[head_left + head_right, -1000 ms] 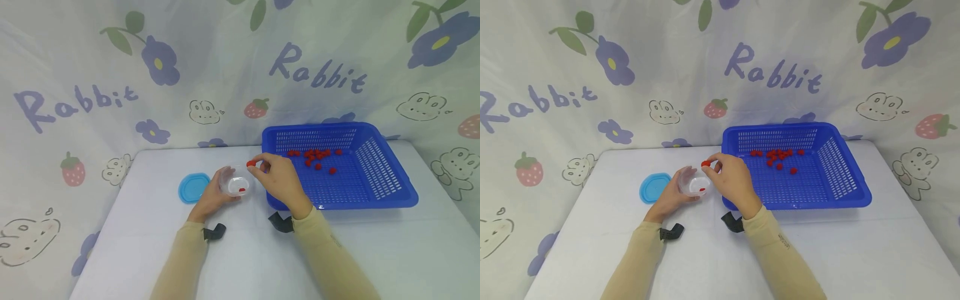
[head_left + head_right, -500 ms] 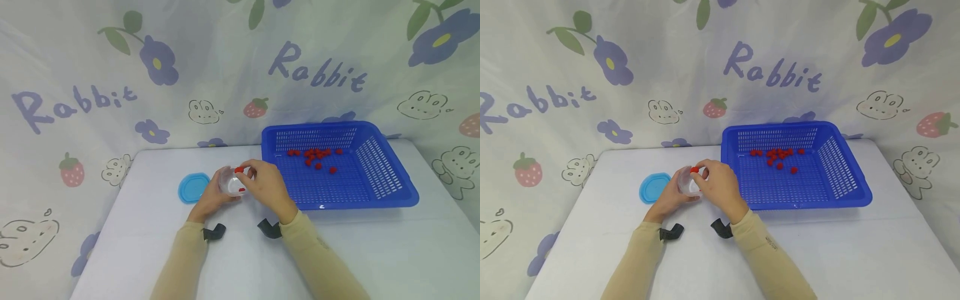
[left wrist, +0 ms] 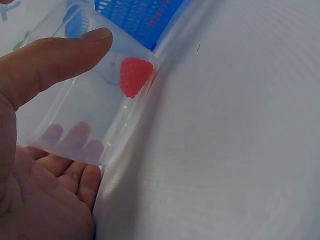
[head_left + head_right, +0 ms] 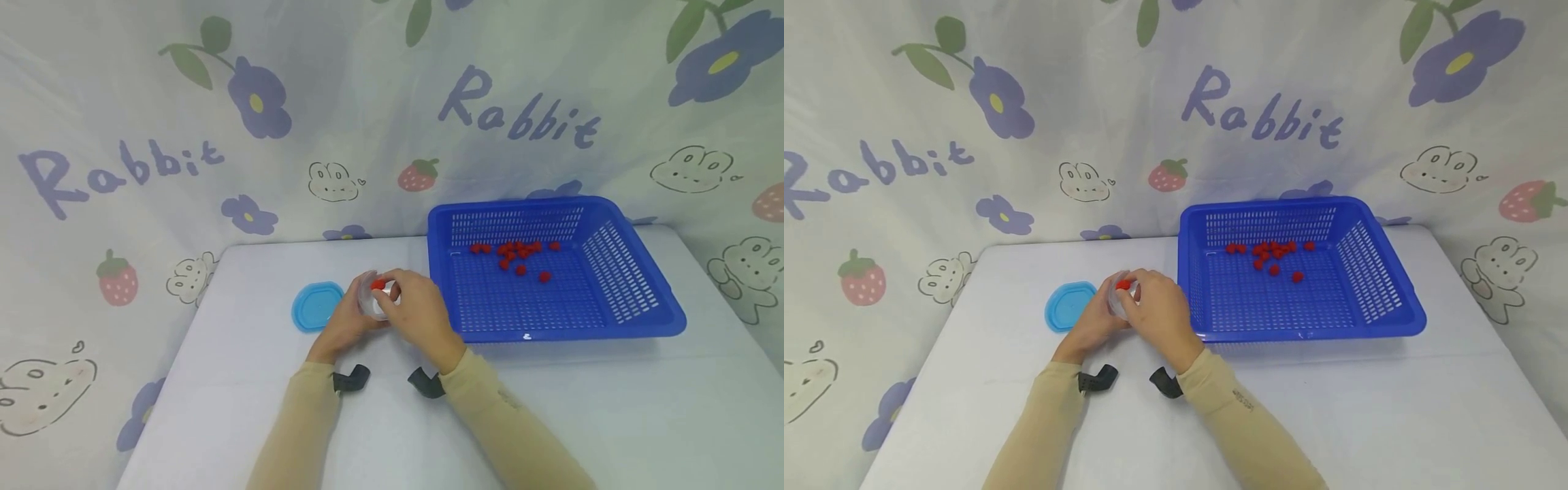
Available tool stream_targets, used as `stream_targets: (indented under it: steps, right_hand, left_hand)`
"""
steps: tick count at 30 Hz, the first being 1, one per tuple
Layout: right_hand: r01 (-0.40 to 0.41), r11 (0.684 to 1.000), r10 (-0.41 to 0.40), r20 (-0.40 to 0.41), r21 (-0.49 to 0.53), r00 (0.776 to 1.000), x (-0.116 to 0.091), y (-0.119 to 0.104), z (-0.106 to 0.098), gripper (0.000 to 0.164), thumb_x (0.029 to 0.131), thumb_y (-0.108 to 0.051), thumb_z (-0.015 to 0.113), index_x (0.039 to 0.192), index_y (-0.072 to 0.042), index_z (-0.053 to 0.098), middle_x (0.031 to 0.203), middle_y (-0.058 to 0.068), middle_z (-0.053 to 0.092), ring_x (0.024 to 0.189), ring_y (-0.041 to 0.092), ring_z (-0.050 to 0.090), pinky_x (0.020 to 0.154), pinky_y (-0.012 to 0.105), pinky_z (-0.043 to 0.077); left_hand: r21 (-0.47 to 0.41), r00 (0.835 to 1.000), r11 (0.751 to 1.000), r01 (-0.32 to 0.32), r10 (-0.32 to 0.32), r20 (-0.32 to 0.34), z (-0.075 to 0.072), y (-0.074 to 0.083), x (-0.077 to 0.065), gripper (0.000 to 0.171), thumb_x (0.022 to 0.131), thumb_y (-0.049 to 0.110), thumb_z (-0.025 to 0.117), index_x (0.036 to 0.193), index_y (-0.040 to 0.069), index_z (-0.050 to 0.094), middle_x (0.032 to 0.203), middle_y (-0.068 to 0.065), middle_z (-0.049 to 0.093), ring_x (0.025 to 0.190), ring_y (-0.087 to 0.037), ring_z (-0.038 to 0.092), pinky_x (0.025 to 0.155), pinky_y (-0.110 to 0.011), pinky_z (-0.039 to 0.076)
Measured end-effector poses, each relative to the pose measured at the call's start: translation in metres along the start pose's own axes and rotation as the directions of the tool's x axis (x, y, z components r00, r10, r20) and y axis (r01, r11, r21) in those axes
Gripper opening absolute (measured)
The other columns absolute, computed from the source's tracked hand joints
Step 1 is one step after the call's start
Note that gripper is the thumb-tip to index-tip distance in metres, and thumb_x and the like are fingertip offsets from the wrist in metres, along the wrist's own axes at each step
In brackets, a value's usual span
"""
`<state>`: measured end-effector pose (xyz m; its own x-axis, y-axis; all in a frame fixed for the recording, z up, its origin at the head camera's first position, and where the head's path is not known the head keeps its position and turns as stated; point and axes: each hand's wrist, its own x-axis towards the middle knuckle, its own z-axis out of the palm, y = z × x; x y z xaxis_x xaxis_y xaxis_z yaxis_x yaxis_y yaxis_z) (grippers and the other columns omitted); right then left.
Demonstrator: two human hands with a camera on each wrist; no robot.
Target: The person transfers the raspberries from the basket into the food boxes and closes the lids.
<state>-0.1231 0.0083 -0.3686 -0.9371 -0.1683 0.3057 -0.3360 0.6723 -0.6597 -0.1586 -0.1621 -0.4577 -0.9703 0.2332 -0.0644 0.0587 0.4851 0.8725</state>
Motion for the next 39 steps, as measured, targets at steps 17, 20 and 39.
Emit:
stream_targets:
  steps: [17,20,39]
  right_hand:
    - [-0.042,0.999,0.043,-0.019,0.021,0.999,-0.002,0.006,0.038,0.019,0.085,-0.026,0.064,0.098,-0.011,0.067,0.067,-0.002,0.052,0.058,0.01,0.045,0.05,0.021,0.037]
    - [-0.068,0.998,0.068,-0.046,0.013,0.997,-0.001,0.011,0.043,0.02,0.086,-0.028,0.063,0.098,-0.013,0.067,0.066,-0.004,0.05,0.057,0.01,0.045,0.049,0.021,0.036]
    - [-0.064,0.997,0.054,-0.173,-0.051,0.983,0.002,0.032,0.057,0.023,0.084,-0.026,0.065,0.098,-0.008,0.068,0.068,-0.001,0.054,0.059,0.011,0.047,0.052,0.023,0.039]
  left_hand:
    - [-0.039,0.992,0.992,-0.12,0.122,0.033,-0.006,0.03,-0.009,0.084,0.071,0.002,0.07,0.143,0.006,0.027,0.14,-0.008,0.042,0.132,-0.026,0.034,0.107,-0.052,0.026]
    - [-0.031,0.996,0.996,-0.082,0.083,0.037,-0.007,0.037,-0.012,0.085,0.071,0.005,0.072,0.143,0.006,0.026,0.141,-0.009,0.042,0.13,-0.026,0.035,0.105,-0.051,0.029]
    - [-0.014,0.996,0.996,-0.085,0.085,-0.001,0.0,0.0,0.001,0.092,0.066,0.027,0.082,0.141,0.027,0.029,0.139,0.006,0.042,0.127,-0.019,0.037,0.102,-0.052,0.033]
